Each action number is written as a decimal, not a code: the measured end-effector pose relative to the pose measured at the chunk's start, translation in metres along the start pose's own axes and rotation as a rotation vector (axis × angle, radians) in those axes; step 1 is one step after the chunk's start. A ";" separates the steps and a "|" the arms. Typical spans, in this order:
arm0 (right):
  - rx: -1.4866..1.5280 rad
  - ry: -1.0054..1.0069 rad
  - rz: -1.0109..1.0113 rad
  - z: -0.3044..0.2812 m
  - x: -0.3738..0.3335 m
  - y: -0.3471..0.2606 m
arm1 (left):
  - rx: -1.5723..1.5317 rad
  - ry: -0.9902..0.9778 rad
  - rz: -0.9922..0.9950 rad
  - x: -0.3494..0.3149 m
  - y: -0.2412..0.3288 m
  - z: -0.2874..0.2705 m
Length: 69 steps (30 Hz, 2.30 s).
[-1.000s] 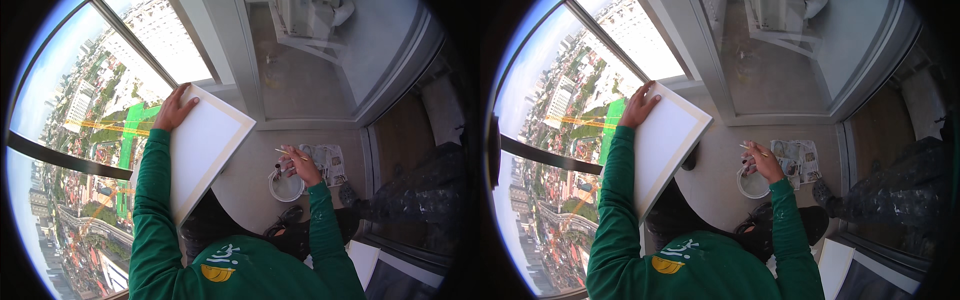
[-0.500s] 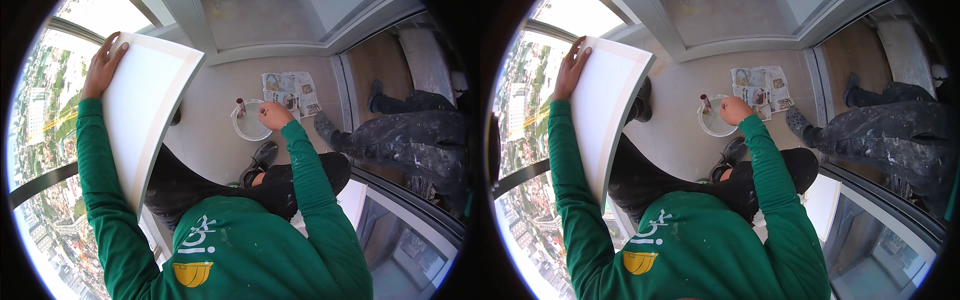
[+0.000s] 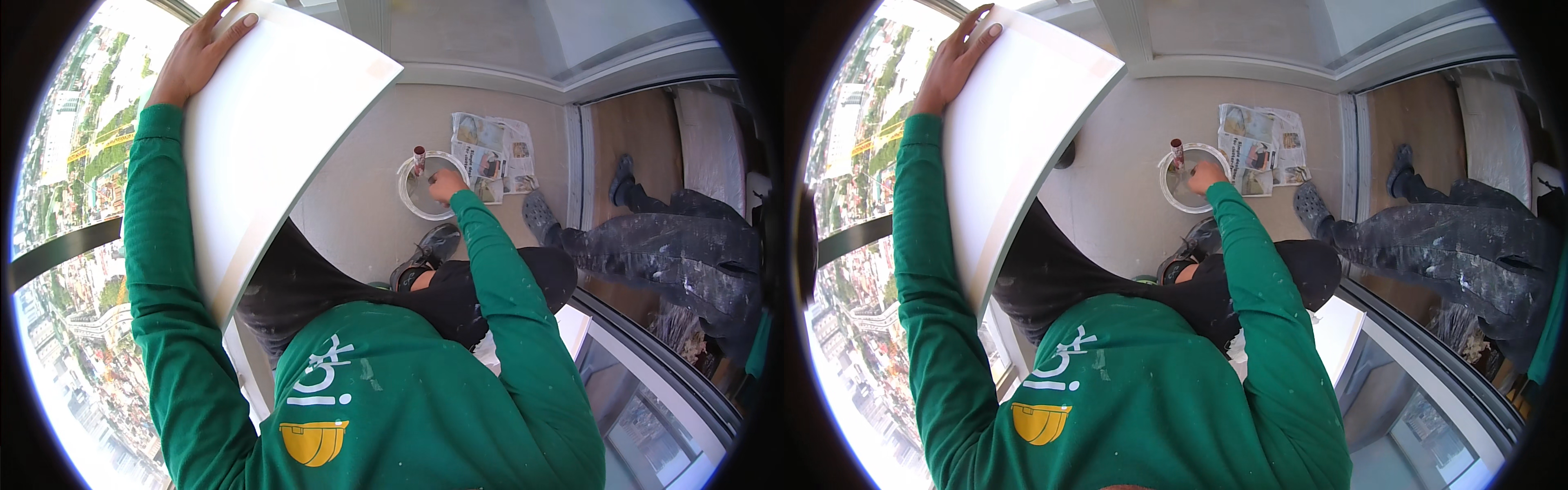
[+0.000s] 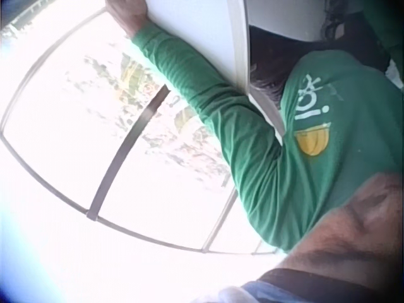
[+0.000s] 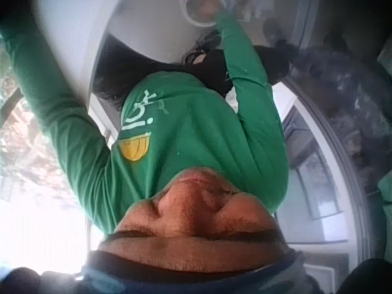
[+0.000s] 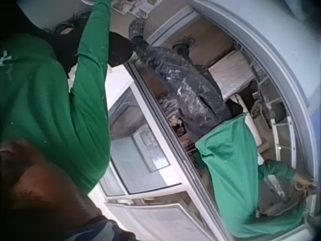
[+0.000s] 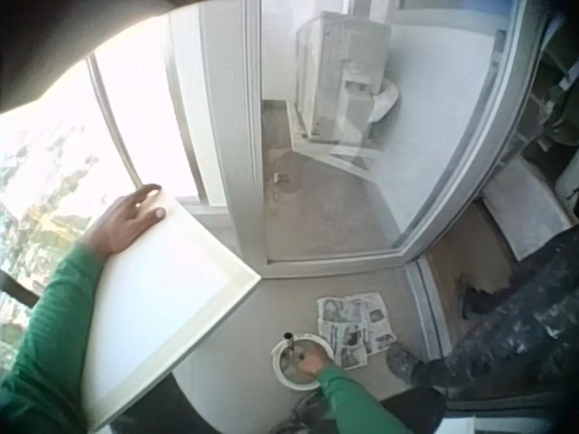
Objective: The person uses a paintbrush to apply white paint to the edges of a square panel, dips the brush into a paint bucket on the floor, and uses a cloth to wipe the corner of the panel.
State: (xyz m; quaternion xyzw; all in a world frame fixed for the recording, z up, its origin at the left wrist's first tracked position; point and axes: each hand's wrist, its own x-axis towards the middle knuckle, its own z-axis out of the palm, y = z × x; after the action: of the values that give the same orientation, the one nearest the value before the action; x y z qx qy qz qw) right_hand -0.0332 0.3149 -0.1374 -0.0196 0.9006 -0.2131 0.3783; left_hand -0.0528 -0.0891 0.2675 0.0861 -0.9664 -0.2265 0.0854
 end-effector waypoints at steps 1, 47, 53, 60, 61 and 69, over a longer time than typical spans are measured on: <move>0.012 -0.014 0.011 -0.002 -0.001 -0.006 | 0.011 -0.004 -0.003 -0.005 0.004 -0.008; 0.074 0.134 -0.253 -0.109 -0.090 0.025 | 0.065 0.080 0.172 0.039 -0.044 0.029; 0.141 0.128 -0.154 -0.146 -0.116 0.000 | 0.109 0.082 0.152 0.029 -0.037 0.018; 0.733 0.209 -0.458 -0.181 -0.148 0.000 | 0.118 0.104 0.162 0.024 -0.030 0.010; 0.868 0.206 -0.512 -0.186 -0.158 -0.005 | 0.121 0.114 0.170 0.023 -0.032 0.010; 1.585 0.104 -0.900 -0.200 -0.217 -0.057 | 0.092 0.088 0.158 0.022 -0.032 0.010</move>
State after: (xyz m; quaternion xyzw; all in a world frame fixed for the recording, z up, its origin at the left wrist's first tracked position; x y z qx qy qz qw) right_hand -0.0236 0.3795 0.1556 -0.0938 0.4139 -0.8973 0.1213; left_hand -0.0717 -0.1177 0.2467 0.0233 -0.9749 -0.1707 0.1412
